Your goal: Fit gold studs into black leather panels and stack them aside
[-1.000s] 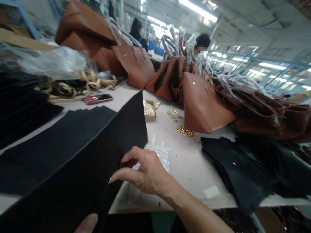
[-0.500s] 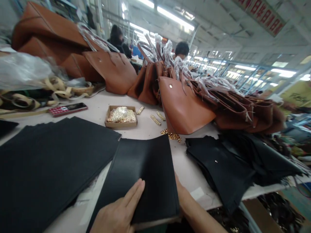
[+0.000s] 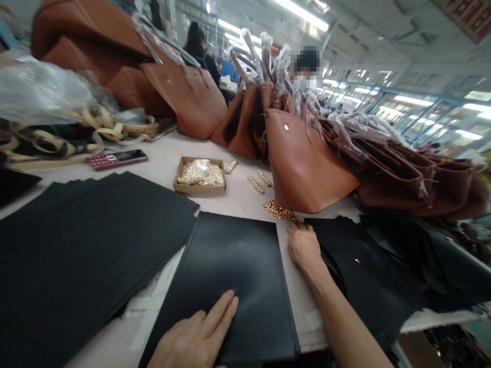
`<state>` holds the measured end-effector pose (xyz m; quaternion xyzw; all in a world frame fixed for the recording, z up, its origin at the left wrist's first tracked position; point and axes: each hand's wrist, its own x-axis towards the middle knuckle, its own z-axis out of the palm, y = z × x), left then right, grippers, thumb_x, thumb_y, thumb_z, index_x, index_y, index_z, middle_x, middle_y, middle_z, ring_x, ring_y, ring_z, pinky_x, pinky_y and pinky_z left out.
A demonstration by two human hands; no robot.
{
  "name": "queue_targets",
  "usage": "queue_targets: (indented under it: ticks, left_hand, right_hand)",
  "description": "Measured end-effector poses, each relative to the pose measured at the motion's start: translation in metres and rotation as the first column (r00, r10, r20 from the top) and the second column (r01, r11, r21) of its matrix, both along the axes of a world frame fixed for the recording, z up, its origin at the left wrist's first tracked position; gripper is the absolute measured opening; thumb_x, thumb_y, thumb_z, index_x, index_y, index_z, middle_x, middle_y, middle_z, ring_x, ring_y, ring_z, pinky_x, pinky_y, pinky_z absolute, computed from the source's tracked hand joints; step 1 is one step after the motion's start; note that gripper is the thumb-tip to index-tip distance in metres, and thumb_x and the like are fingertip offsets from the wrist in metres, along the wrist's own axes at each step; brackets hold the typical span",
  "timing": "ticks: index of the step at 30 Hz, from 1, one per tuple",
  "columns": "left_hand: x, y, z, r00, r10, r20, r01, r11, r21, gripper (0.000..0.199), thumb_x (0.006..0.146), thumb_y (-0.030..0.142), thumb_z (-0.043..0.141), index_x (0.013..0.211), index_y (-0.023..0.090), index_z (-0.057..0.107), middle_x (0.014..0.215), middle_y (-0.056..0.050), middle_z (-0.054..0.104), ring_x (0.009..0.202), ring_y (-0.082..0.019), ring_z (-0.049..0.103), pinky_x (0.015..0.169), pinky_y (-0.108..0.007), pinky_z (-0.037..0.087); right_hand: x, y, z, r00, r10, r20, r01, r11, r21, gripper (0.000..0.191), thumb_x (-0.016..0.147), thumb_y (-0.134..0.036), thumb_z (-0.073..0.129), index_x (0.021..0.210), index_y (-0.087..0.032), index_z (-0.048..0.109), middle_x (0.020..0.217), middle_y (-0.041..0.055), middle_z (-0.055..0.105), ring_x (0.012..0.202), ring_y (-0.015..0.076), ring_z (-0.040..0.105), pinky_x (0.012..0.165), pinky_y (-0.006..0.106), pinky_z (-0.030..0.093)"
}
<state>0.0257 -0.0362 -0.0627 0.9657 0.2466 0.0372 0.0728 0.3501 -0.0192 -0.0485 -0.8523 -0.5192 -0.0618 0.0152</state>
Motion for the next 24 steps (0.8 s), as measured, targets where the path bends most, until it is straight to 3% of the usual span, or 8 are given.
queue_targets:
  ticks: [4,7,12,17,24]
  left_hand:
    - [0.002,-0.001,0.012,1.0,-0.015,-0.01,0.014,0.993,-0.116,0.082,0.067,0.012,0.057,0.147,0.014,0.039,0.154,-0.009,0.04,0.098,-0.027,0.064,0.084,-0.042,0.057]
    - [0.002,0.001,0.018,0.998,-0.06,0.002,0.06,0.985,-0.163,0.072,0.076,0.02,0.059,0.145,0.01,0.041,0.151,-0.013,0.044,0.096,-0.029,0.064,0.08,-0.045,0.058]
    - [0.002,0.002,0.017,0.997,-0.05,0.063,0.058,0.99,-0.129,0.066,0.082,0.03,0.062,0.142,0.009,0.045,0.149,-0.013,0.047,0.093,-0.029,0.064,0.076,-0.045,0.058]
    - [0.0,0.001,0.016,0.993,-0.063,0.098,0.074,0.99,-0.118,0.066,0.083,0.034,0.064,0.141,0.009,0.045,0.148,-0.013,0.049,0.094,-0.028,0.064,0.075,-0.044,0.058]
    - [-0.001,-0.001,0.017,0.993,-0.054,0.104,0.066,0.991,-0.116,0.066,0.082,0.03,0.067,0.141,0.01,0.046,0.147,-0.013,0.049,0.098,-0.029,0.064,0.08,-0.044,0.057]
  right_hand:
    - [0.014,0.004,0.001,0.998,0.02,0.058,-0.018,0.999,-0.041,0.033,0.09,-0.007,0.042,0.106,-0.006,0.071,0.101,0.0212,0.07,0.098,0.0307,0.062,0.089,0.038,0.044]
    - [0.024,0.006,0.004,0.998,0.027,0.063,-0.024,0.998,-0.051,0.034,0.092,-0.013,0.042,0.105,-0.009,0.073,0.099,0.0208,0.072,0.095,0.0307,0.066,0.089,0.039,0.046]
    - [0.026,0.004,0.007,0.999,0.04,0.012,-0.039,0.997,-0.063,0.032,0.089,-0.023,0.049,0.108,-0.019,0.074,0.102,0.012,0.075,0.094,0.0279,0.069,0.085,0.035,0.05]
    - [0.027,-0.003,0.012,0.999,0.033,-0.043,-0.037,0.994,-0.099,0.034,0.082,-0.018,0.052,0.107,-0.021,0.076,0.099,0.01,0.076,0.094,0.0267,0.07,0.082,0.031,0.05]
    - [0.044,0.008,0.026,0.977,0.094,-0.191,-0.116,0.988,-0.107,0.02,0.085,-0.021,0.057,0.086,-0.02,0.077,0.089,0.0069,0.076,0.087,0.0202,0.07,0.077,0.024,0.046]
